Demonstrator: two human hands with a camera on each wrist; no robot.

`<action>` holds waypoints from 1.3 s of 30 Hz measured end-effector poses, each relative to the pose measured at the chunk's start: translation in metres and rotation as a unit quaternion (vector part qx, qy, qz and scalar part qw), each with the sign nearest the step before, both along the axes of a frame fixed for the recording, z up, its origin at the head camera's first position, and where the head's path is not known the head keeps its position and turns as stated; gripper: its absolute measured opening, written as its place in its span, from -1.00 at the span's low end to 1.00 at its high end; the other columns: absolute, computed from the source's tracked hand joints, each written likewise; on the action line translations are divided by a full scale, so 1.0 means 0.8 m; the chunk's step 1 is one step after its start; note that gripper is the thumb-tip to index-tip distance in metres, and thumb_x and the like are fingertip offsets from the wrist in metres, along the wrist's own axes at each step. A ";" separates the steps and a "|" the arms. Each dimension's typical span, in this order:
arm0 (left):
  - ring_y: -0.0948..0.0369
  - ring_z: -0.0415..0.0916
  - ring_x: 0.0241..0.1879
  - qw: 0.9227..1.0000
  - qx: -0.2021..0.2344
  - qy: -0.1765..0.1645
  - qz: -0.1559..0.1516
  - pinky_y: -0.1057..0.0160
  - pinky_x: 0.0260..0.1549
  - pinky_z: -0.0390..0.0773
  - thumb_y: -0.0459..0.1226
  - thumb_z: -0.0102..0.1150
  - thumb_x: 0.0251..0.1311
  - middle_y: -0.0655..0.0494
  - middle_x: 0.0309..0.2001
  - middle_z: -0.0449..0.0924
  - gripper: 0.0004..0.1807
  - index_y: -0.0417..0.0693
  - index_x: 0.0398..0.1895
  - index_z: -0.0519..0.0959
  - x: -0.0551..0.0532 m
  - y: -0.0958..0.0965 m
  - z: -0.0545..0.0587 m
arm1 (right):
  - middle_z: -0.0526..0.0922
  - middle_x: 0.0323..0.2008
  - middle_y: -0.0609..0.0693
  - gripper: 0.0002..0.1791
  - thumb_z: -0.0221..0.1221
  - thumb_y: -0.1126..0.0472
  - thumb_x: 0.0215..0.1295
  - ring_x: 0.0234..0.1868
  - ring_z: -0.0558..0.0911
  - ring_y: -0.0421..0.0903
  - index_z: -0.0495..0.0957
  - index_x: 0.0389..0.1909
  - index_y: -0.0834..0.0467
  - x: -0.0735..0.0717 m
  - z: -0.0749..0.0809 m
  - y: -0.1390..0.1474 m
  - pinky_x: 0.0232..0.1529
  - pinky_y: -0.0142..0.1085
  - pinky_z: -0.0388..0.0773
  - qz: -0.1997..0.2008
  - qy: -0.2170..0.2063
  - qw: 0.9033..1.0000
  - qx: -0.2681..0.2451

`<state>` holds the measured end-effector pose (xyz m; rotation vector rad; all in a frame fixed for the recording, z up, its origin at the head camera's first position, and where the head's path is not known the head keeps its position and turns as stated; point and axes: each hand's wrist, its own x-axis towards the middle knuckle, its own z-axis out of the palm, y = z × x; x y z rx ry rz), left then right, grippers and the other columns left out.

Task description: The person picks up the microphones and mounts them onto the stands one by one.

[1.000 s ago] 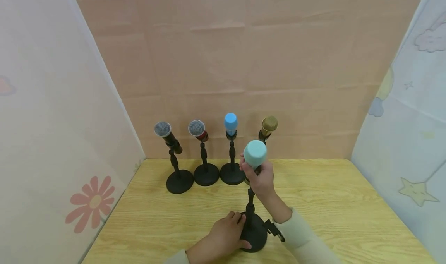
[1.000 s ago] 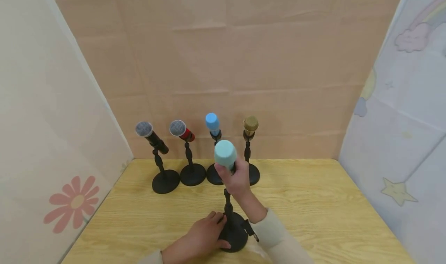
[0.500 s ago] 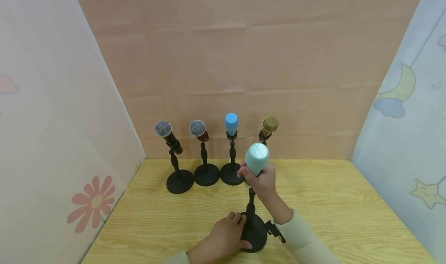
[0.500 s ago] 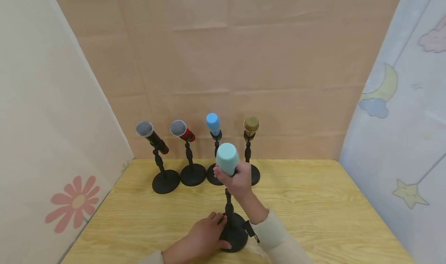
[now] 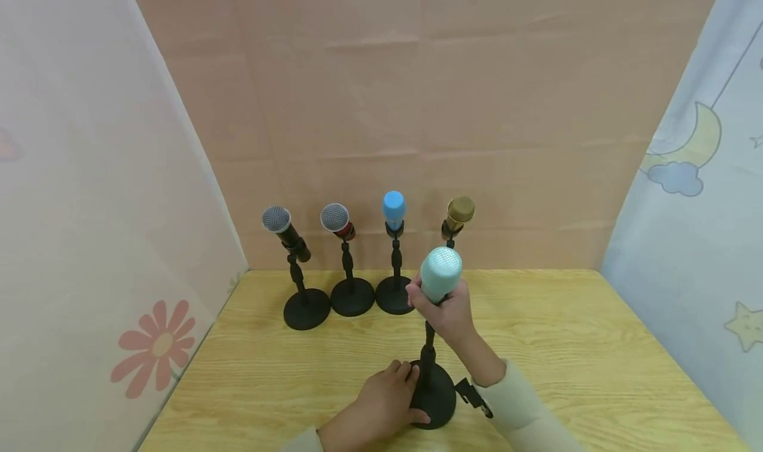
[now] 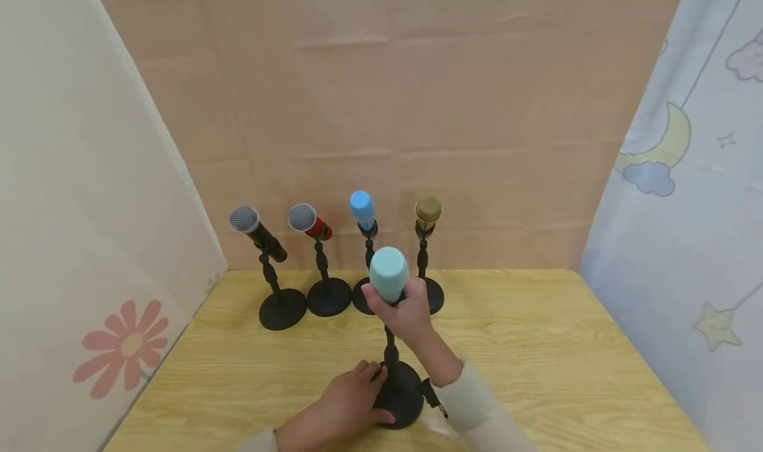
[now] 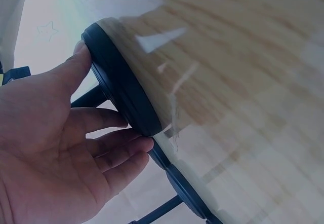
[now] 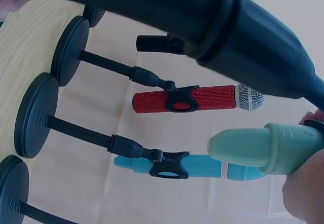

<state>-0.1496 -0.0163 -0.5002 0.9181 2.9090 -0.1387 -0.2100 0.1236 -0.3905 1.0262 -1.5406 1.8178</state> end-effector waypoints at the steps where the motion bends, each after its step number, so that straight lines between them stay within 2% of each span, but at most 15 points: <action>1: 0.22 0.43 0.25 1.000 0.000 -0.001 0.000 0.33 0.08 0.60 0.43 0.11 0.12 0.17 0.26 0.52 -0.10 0.10 0.40 0.49 0.000 0.000 0.000 | 0.64 -0.50 -0.01 -0.79 0.31 0.29 0.28 -0.54 0.66 -0.23 0.51 -0.36 0.36 0.001 0.000 0.000 -0.48 -0.34 0.65 -0.005 -0.011 1.000 -0.001; 6: 0.22 0.43 0.25 1.000 0.001 -0.009 -0.002 0.32 0.07 0.60 0.43 0.09 0.13 0.18 0.28 0.51 -0.10 0.11 0.41 0.47 -0.001 -0.001 0.001 | 0.69 -0.46 -0.20 -0.83 0.31 0.39 0.11 -0.50 0.65 -0.25 0.50 -0.36 0.37 0.005 -0.001 0.001 -0.43 -0.37 0.63 -0.015 -0.046 0.999 -0.012; 11: 0.21 0.44 0.25 1.000 0.003 -0.002 -0.013 0.32 0.08 0.60 0.43 0.06 0.15 0.15 0.28 0.50 -0.10 0.08 0.42 0.47 0.000 -0.004 0.003 | 0.68 -0.48 -0.20 -0.88 0.32 0.39 0.08 -0.42 0.62 -0.26 0.55 -0.46 0.31 0.003 -0.001 0.002 -0.28 -0.41 0.60 -0.028 -0.026 0.999 0.011; 16: 0.20 0.44 0.24 1.000 0.007 -0.002 -0.013 0.32 0.07 0.60 0.42 0.08 0.16 0.15 0.28 0.50 -0.09 0.08 0.42 0.46 0.002 -0.005 0.005 | 0.68 -0.48 -0.17 -0.87 0.33 0.37 0.10 -0.42 0.62 -0.24 0.55 -0.49 0.32 0.002 -0.002 0.004 -0.28 -0.40 0.58 -0.035 -0.012 0.999 0.022; 23: 0.21 0.45 0.22 1.000 0.020 -0.010 -0.004 0.32 0.04 0.62 0.41 0.12 0.13 0.15 0.24 0.52 -0.09 0.07 0.42 0.47 0.003 -0.004 0.007 | 0.71 -0.41 -0.16 -0.81 0.39 0.31 0.17 -0.40 0.66 -0.19 0.56 -0.38 0.32 0.006 0.001 0.010 -0.35 -0.34 0.61 0.003 -0.039 0.999 0.028; 28: 0.19 0.46 0.23 0.999 0.036 -0.028 -0.002 0.30 0.06 0.61 0.40 0.12 0.14 0.13 0.25 0.52 -0.09 0.06 0.42 0.46 0.002 -0.005 0.007 | 0.72 -0.29 -0.02 -0.74 0.39 0.20 0.26 -0.21 0.69 -0.13 0.60 -0.20 0.29 0.011 0.005 0.022 -0.14 -0.30 0.62 -0.010 -0.028 0.995 0.091; 30: 0.20 0.46 0.21 0.998 0.048 -0.039 -0.002 0.29 0.04 0.62 0.39 0.13 0.14 0.13 0.25 0.52 -0.10 0.06 0.42 0.46 0.001 -0.007 0.007 | 0.71 -0.19 0.01 -0.70 0.40 0.19 0.26 -0.08 0.67 -0.13 0.59 -0.10 0.26 0.013 0.004 0.030 -0.01 -0.30 0.59 -0.032 -0.025 0.991 0.128; 32: 0.22 0.46 0.16 0.997 0.065 -0.048 -0.003 0.31 -0.01 0.63 0.37 0.16 0.14 0.13 0.24 0.52 -0.11 0.04 0.42 0.47 0.000 -0.009 0.008 | 0.70 -0.11 0.01 -0.64 0.41 0.25 0.23 -0.02 0.65 -0.16 0.57 0.00 0.23 0.018 0.002 0.040 0.03 -0.30 0.58 -0.063 -0.027 0.984 0.167; 36: 0.27 0.45 0.05 0.994 0.094 -0.056 -0.009 0.35 -0.14 0.63 0.33 0.22 0.15 0.14 0.20 0.53 -0.14 0.02 0.39 0.49 -0.002 -0.014 0.010 | 0.66 0.00 0.02 -0.41 0.43 0.39 0.10 0.03 0.62 -0.24 0.49 0.19 0.22 0.030 -0.007 0.063 -0.02 -0.26 0.62 -0.144 -0.038 0.961 0.235; 39: 0.27 0.45 0.04 0.993 0.104 -0.059 -0.016 0.34 -0.15 0.64 0.30 0.23 0.17 0.14 0.18 0.54 -0.17 0.01 0.38 0.51 -0.003 -0.019 0.012 | 0.63 0.10 0.04 -0.23 0.45 0.40 0.04 0.12 0.59 -0.23 0.42 0.33 0.19 0.037 -0.015 0.078 0.05 -0.27 0.60 -0.175 -0.046 0.946 0.268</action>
